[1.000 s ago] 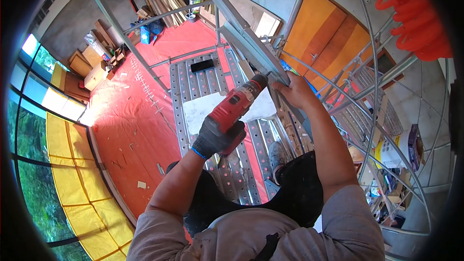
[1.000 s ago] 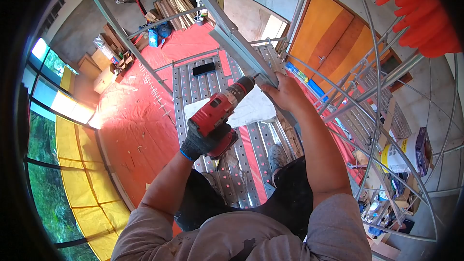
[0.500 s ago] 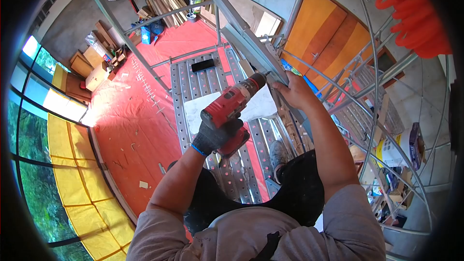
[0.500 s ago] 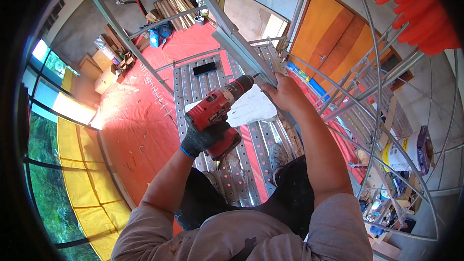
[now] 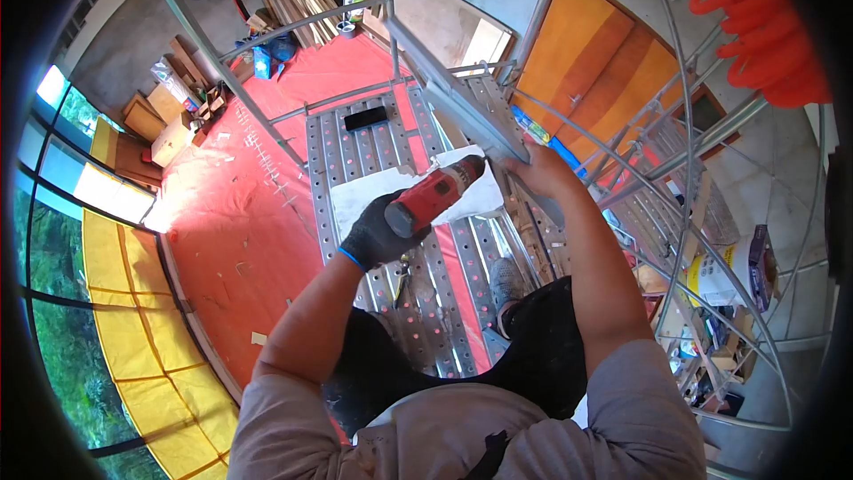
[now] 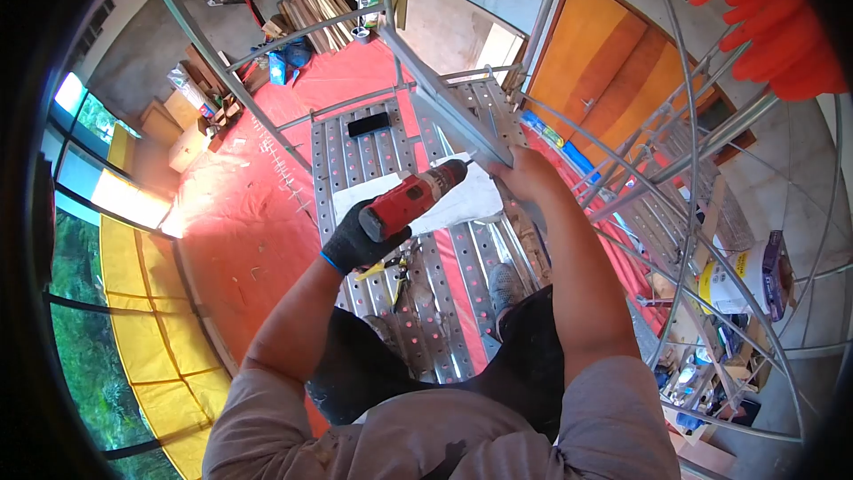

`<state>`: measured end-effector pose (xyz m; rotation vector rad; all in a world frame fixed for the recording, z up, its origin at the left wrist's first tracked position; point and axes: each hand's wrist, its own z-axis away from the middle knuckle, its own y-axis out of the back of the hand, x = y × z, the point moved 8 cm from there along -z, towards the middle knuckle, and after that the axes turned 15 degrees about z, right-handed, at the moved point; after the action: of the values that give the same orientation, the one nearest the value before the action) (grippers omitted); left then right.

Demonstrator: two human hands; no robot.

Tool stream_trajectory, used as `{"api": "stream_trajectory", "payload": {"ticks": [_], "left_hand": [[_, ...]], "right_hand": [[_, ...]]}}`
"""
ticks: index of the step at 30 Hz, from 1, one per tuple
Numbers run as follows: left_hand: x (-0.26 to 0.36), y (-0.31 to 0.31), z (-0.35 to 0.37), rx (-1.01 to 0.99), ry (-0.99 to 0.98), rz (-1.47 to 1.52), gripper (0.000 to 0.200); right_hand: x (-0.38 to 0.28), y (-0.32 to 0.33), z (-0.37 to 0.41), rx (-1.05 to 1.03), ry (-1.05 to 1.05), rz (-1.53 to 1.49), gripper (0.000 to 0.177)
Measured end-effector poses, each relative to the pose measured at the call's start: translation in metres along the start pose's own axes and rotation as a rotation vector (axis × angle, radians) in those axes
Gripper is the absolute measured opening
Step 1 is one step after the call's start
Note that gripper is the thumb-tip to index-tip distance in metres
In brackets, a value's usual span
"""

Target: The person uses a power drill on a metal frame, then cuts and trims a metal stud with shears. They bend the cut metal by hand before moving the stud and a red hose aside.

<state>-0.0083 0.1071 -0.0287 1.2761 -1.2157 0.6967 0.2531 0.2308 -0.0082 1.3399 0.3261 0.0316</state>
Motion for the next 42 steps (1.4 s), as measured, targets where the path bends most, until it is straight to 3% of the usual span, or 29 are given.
{"api": "stream_trajectory", "payload": {"ticks": [6, 8, 11, 17, 23, 26, 28, 32, 33, 34, 36, 37, 40, 42], "left_hand": [[-0.078, 0.004, -0.016, -0.069, 0.53, -0.12, 0.051], [-0.122, 0.005, -0.027, -0.093, 0.405, -0.266, 0.039], [-0.188, 0.01, -0.034, -0.087, 0.356, -0.526, 0.022], [-0.285, 0.027, -0.034, -0.182, 0.383, -0.913, 0.032], [-0.334, 0.021, -0.012, -0.28, 0.5, -0.882, 0.042], [-0.362, 0.015, 0.008, -0.192, 0.418, -0.812, 0.045], [-0.378, 0.017, 0.012, -0.203, 0.505, -0.766, 0.052], [-0.38, 0.023, 0.012, -0.222, 0.501, -0.771, 0.063], [-0.327, 0.031, 0.004, -0.228, 0.429, -0.749, 0.072], [-0.306, 0.041, 0.007, -0.087, 0.308, -0.666, 0.066], [-0.261, 0.065, 0.032, 0.119, 0.307, -0.384, 0.046], [-0.296, 0.062, 0.069, -0.012, 0.434, -0.47, 0.038], [-0.397, 0.0, 0.283, -0.931, 0.447, -0.515, 0.026], [-0.392, -0.014, 0.366, -0.973, 0.819, -0.299, 0.027]], "right_hand": [[0.033, -0.034, -0.01, -0.169, -0.075, 0.056, 0.055], [0.034, -0.032, -0.007, -0.246, -0.154, 0.019, 0.057], [0.039, -0.026, -0.008, -0.141, -0.174, 0.018, 0.058], [0.011, -0.009, -0.002, -0.133, -0.093, 0.005, 0.058], [-0.013, -0.011, -0.004, -0.16, -0.079, -0.015, 0.055], [-0.013, -0.023, -0.009, -0.168, -0.071, -0.043, 0.056], [-0.018, -0.026, -0.013, -0.183, -0.055, -0.019, 0.057], [-0.029, -0.028, -0.011, -0.175, -0.039, 0.017, 0.058], [-0.031, -0.028, -0.01, -0.169, -0.041, 0.007, 0.057], [-0.032, -0.029, -0.007, -0.167, -0.044, -0.001, 0.057], [-0.034, -0.031, -0.004, -0.183, -0.053, -0.02, 0.055], [-0.034, -0.032, -0.004, -0.205, -0.06, -0.03, 0.055], [-0.035, -0.041, -0.01, -0.2, -0.048, -0.02, 0.053], [-0.047, -0.042, -0.019, -0.2, -0.035, -0.001, 0.052]]}}
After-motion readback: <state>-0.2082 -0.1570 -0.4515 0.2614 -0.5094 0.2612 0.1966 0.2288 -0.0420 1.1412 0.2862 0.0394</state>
